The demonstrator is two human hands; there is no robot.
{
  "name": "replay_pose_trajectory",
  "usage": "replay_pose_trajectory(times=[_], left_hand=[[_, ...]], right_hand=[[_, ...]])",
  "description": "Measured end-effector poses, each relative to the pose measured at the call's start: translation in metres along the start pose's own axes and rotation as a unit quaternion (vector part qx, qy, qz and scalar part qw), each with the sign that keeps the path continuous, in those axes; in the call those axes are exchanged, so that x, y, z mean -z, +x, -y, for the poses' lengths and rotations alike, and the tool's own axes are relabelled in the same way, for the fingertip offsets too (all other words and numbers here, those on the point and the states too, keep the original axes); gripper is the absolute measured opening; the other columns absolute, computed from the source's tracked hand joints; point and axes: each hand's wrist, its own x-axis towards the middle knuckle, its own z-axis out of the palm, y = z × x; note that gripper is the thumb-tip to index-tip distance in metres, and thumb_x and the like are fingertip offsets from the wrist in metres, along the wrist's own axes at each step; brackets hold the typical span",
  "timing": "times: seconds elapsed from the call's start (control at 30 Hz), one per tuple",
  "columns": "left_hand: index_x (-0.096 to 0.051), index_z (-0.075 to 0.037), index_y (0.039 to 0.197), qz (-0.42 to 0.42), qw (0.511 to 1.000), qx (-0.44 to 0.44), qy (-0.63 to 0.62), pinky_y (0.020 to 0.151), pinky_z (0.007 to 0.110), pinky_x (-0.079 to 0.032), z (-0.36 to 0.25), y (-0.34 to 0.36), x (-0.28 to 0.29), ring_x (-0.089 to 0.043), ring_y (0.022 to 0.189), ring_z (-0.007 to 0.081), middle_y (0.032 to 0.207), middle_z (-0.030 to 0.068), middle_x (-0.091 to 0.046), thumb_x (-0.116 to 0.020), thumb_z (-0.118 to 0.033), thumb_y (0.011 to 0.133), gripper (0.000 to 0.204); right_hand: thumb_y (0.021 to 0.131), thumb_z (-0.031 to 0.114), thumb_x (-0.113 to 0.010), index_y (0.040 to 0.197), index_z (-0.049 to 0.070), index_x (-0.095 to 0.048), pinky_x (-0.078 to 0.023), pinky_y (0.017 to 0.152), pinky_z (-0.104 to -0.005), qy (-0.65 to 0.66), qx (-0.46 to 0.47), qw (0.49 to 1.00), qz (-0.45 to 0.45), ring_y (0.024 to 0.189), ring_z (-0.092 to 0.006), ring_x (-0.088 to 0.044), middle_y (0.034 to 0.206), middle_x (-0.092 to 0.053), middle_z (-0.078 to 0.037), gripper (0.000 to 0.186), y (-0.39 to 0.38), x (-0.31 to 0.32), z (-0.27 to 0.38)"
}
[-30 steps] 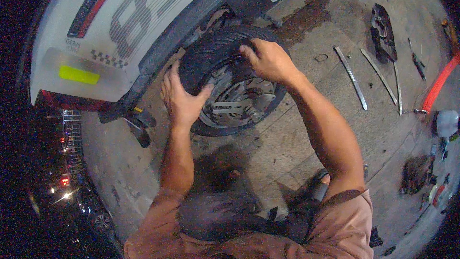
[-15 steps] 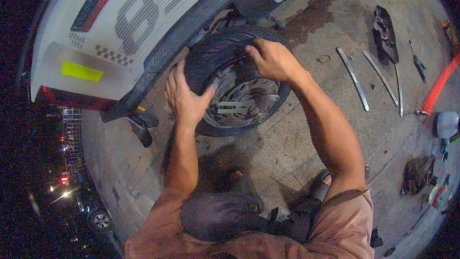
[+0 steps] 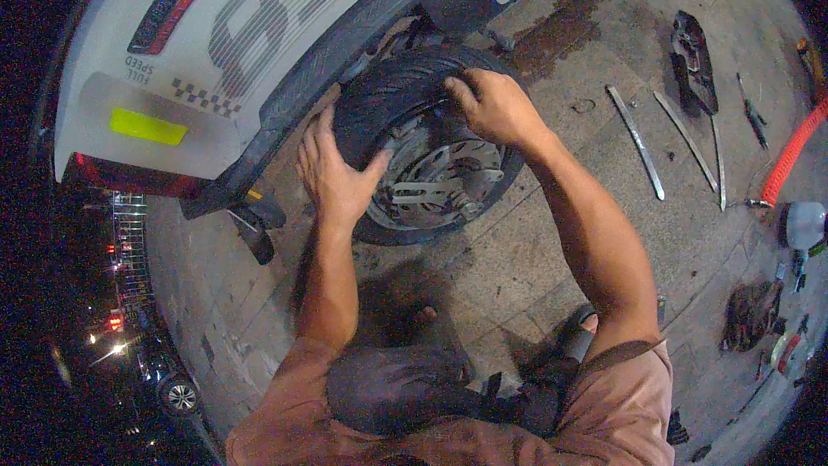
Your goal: The person removes the rear tire from a motorcycle using a wrench and tire levers, then reattaches it. The person uses a wrench to loosen the axle nut, tire levers to pry the tire off the rim, and then reverses the process to reinstall the tire.
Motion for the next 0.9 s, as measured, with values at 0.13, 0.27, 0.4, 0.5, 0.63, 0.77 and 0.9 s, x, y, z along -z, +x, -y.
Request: replay_pose_trajectory(times=[0.13, 0.27, 0.4, 0.5, 0.63, 0.77, 0.9], left_hand=[[-0.036, -0.011, 0.141, 0.003, 1.0, -0.001, -0.004, 0.102, 0.053, -0.031, 0.0, 0.0, 0.0, -0.043, 0.122, 0.0388, 0.131, 0.0172, -0.046, -0.082, -0.034, 0.064, 0.093], [-0.037, -0.011, 0.141, 0.005, 1.0, 0.001, -0.003, 0.102, 0.053, -0.031, 0.0, 0.001, 0.0, -0.043, 0.122, 0.039, 0.131, 0.0177, -0.046, -0.082, -0.034, 0.064, 0.093], [-0.037, -0.011, 0.14, 0.005, 1.0, 0.004, -0.005, 0.102, 0.053, -0.031, 0.0, 0.0, 0.0, -0.043, 0.121, 0.0393, 0.131, 0.0182, -0.046, -0.082, -0.034, 0.064, 0.092], [-0.037, -0.011, 0.141, 0.006, 1.0, 0.006, -0.009, 0.102, 0.053, -0.031, 0.0, 0.0, -0.001, -0.043, 0.122, 0.0396, 0.13, 0.0183, -0.047, -0.082, -0.034, 0.063, 0.093], [-0.041, -0.01, 0.138, -0.006, 1.0, 0.008, -0.022, 0.101, 0.052, -0.032, -0.002, 0.001, 0.001, -0.043, 0.12, 0.0388, 0.128, 0.0179, -0.048, -0.082, -0.032, 0.064, 0.088], [-0.06, -0.012, 0.119, -0.115, 0.987, -0.092, -0.071, 0.095, 0.048, -0.034, -0.01, -0.005, 0.001, -0.044, 0.11, 0.0353, 0.116, 0.0117, -0.052, -0.081, -0.025, 0.068, 0.056], [-0.069, -0.015, 0.099, -0.07, 0.985, -0.159, -0.009, 0.088, 0.048, -0.033, -0.023, -0.013, -0.006, -0.041, 0.105, 0.0323, 0.108, 0.0045, -0.052, -0.078, -0.021, 0.072, 0.029]], right_hand=[[0.095, 0.03, -0.056, 0.108, -0.004, -0.058, -0.048, 0.082, -0.0449, 0.069, 0.006, 0.996, 0.058, 0.097, -0.0437, -0.061, 0.099, -0.063, -0.028, 0.036, 0.001, 0.004, -0.001], [0.095, 0.031, -0.054, 0.11, -0.004, -0.058, -0.048, 0.084, -0.0457, -0.023, 0.015, 0.999, 0.046, 0.099, -0.0466, -0.059, 0.102, -0.062, -0.03, 0.037, 0.001, 0.008, 0.001], [0.096, 0.03, -0.052, 0.112, -0.003, -0.057, -0.047, 0.085, -0.0452, 0.017, 0.039, 0.997, 0.063, 0.101, -0.0456, -0.059, 0.104, -0.062, -0.029, 0.038, 0.001, 0.008, 0.001], [0.098, 0.03, -0.05, 0.114, -0.002, -0.055, -0.048, 0.078, -0.0394, -0.045, 0.049, 0.996, 0.053, 0.086, -0.0308, -0.059, 0.096, -0.063, -0.021, 0.036, 0.001, 0.006, 0.0], [0.099, 0.031, -0.051, 0.111, -0.002, -0.057, -0.048, 0.073, -0.0386, 0.001, 0.009, 0.999, 0.036, 0.08, -0.0268, -0.062, 0.09, -0.064, -0.019, 0.035, -0.001, 0.004, 0.003], [0.096, 0.034, -0.053, 0.111, -0.003, -0.058, -0.047, 0.085, -0.045, 0.015, 0.04, 0.999, 0.034, 0.1, -0.0434, -0.06, 0.103, -0.063, -0.028, 0.04, -0.001, 0.005, 0.009], [0.096, 0.029, -0.055, 0.114, -0.005, -0.053, -0.047, 0.085, -0.0437, -0.035, -0.023, 0.997, 0.069, 0.102, -0.0407, -0.06, 0.107, -0.061, -0.028, 0.039, -0.002, 0.007, 0.011]])
